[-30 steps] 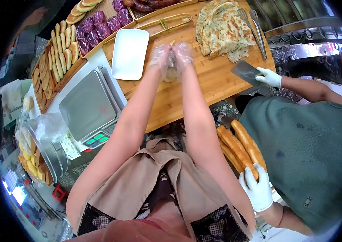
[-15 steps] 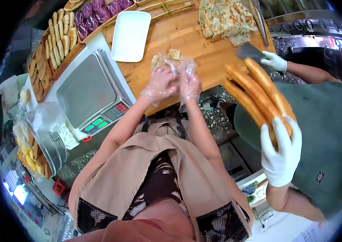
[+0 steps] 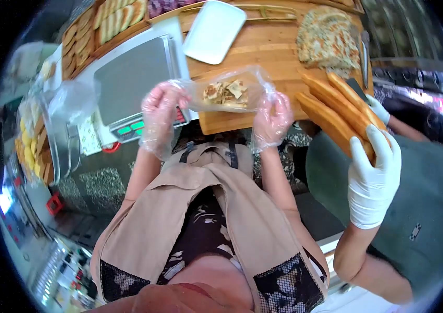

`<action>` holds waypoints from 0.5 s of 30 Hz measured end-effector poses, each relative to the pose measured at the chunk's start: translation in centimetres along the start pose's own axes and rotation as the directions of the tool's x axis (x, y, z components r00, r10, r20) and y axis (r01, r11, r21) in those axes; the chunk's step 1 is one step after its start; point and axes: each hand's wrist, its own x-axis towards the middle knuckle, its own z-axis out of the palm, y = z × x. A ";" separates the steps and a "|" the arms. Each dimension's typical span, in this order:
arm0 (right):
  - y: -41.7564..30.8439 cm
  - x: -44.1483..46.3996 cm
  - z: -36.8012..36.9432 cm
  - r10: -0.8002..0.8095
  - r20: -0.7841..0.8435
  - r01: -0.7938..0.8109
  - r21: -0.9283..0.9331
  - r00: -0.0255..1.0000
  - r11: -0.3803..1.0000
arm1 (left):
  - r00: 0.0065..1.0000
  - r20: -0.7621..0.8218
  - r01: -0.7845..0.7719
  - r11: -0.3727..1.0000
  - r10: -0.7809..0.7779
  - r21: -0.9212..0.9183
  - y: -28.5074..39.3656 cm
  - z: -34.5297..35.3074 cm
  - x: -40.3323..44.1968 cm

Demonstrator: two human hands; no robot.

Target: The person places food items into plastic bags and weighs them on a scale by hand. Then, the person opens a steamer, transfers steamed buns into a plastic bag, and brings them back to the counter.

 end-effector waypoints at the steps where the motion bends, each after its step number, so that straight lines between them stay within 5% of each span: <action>1: -1.8 0.0 0.6 -0.031 0.010 0.031 0.007 0.999 1.000 | 0.995 -0.050 -0.082 0.997 0.082 -0.007 1.8 -1.0 -0.4; 4: -7.0 0.8 3.9 -0.126 0.038 0.118 0.167 0.991 0.979 | 0.952 -0.155 -0.248 0.962 0.263 0.111 8.2 -5.3 -1.6; 5: -8.8 0.9 5.5 -0.178 0.035 0.175 0.081 0.983 0.981 | 0.949 -0.130 -0.277 0.956 0.288 0.098 10.1 -7.1 -1.9; 8: -13.1 0.7 8.6 -0.036 0.327 -0.097 0.380 0.944 0.920 | 0.915 -0.196 -0.310 0.925 0.354 0.220 13.6 -11.2 -2.3; 12: -13.6 -2.1 13.2 -0.027 0.364 -0.175 0.512 0.931 0.841 | 0.906 0.041 -0.409 0.845 0.422 0.344 19.0 -12.7 -4.2; 13: -13.1 -2.9 13.9 -0.009 0.450 -0.244 0.501 0.893 0.830 | 0.919 0.005 -0.387 0.901 0.394 0.199 18.9 -13.9 -3.6; 15: -12.5 -5.0 14.8 0.002 0.577 -0.379 0.534 0.817 0.756 | 0.878 0.107 -0.476 0.828 0.467 0.296 21.3 -15.4 -4.2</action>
